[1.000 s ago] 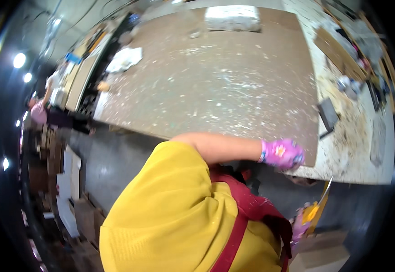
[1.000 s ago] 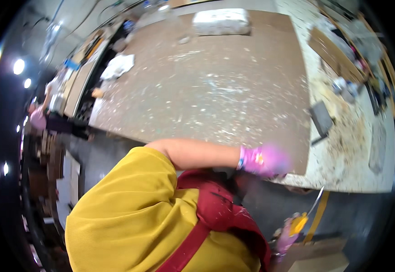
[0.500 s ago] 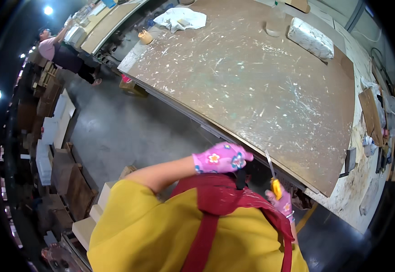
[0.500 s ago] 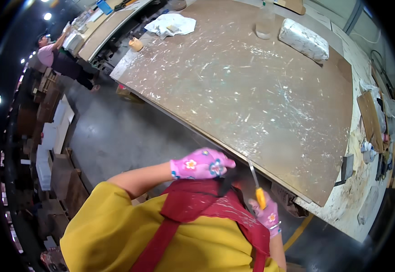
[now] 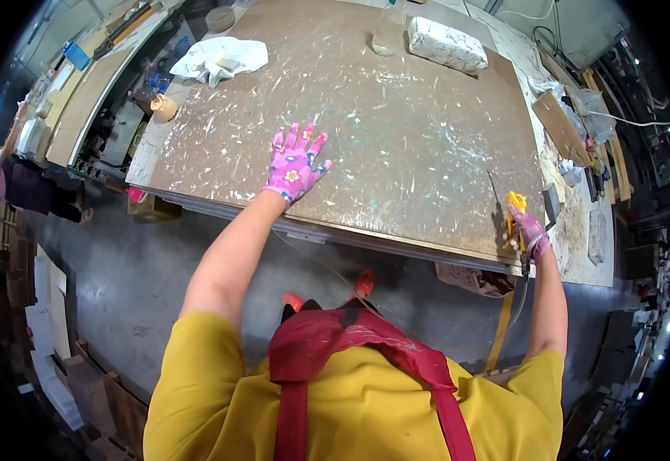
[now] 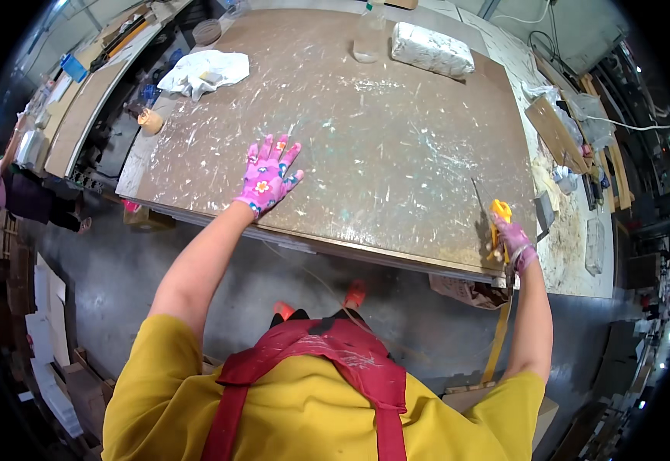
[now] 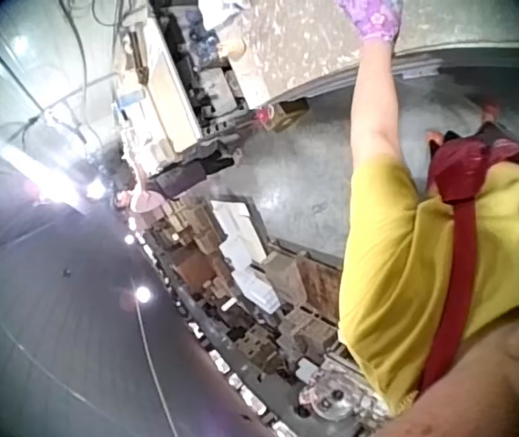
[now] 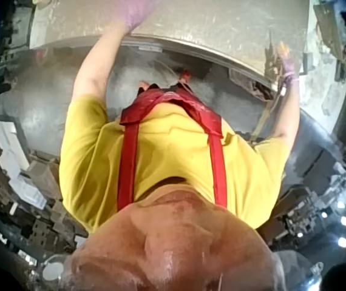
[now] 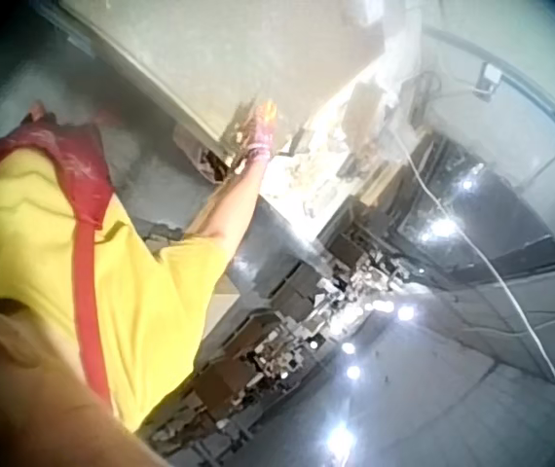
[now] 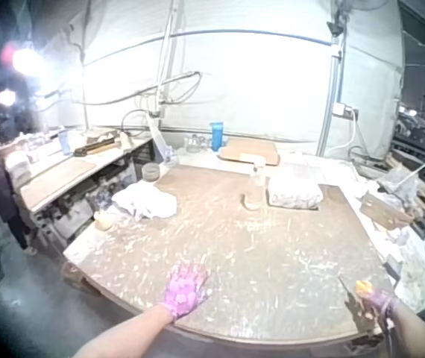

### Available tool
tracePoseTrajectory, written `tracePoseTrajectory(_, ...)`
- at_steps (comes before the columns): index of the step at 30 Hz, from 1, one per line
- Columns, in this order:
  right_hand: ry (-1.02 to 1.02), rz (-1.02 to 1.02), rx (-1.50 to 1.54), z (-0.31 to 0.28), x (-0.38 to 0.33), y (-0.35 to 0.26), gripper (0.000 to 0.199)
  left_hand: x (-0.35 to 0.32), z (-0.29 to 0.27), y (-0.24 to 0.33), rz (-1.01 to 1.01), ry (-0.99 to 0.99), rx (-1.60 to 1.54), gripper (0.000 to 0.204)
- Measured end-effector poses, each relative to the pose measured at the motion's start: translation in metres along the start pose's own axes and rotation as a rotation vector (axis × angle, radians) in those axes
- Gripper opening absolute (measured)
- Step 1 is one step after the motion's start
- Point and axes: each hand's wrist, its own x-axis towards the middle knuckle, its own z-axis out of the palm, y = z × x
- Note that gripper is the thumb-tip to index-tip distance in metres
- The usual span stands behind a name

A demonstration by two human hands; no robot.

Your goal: The person wipes a long, light-colored wooden panel with a cloth, then places it on a stack of similar panels. They then clean the workbench surface with a scraper and a cloth. Finally, they pick up another panel and place it on the stack.

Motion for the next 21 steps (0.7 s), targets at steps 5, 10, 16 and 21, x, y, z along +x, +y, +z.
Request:
tracePoseTrajectory(5, -0.235, 0.087, -0.07, 0.022, 0.004, -0.043, 0.049, -0.008, 0.002, -0.006, -0.004, 0.083, 0.006, 0.058)
tracePoseTrajectory(10, -0.459, -0.045, -0.287, 0.075, -0.028, -0.103, 0.045, -0.013, 0.001, -0.008, -0.031, 0.134, -0.023, 0.057)
tracePoseTrajectory(16, -0.716, -0.105, -0.251, 0.183, -0.044, -0.15, 0.04, -0.022, 0.006, -0.018, 0.041, 0.145, -0.071, 0.056)
tracePoseTrajectory(21, -0.883, -0.27, -0.298, 0.261, -0.098, -0.201, 0.043, -0.071, -0.011, -0.048, 0.127, 0.045, -0.122, 0.054)
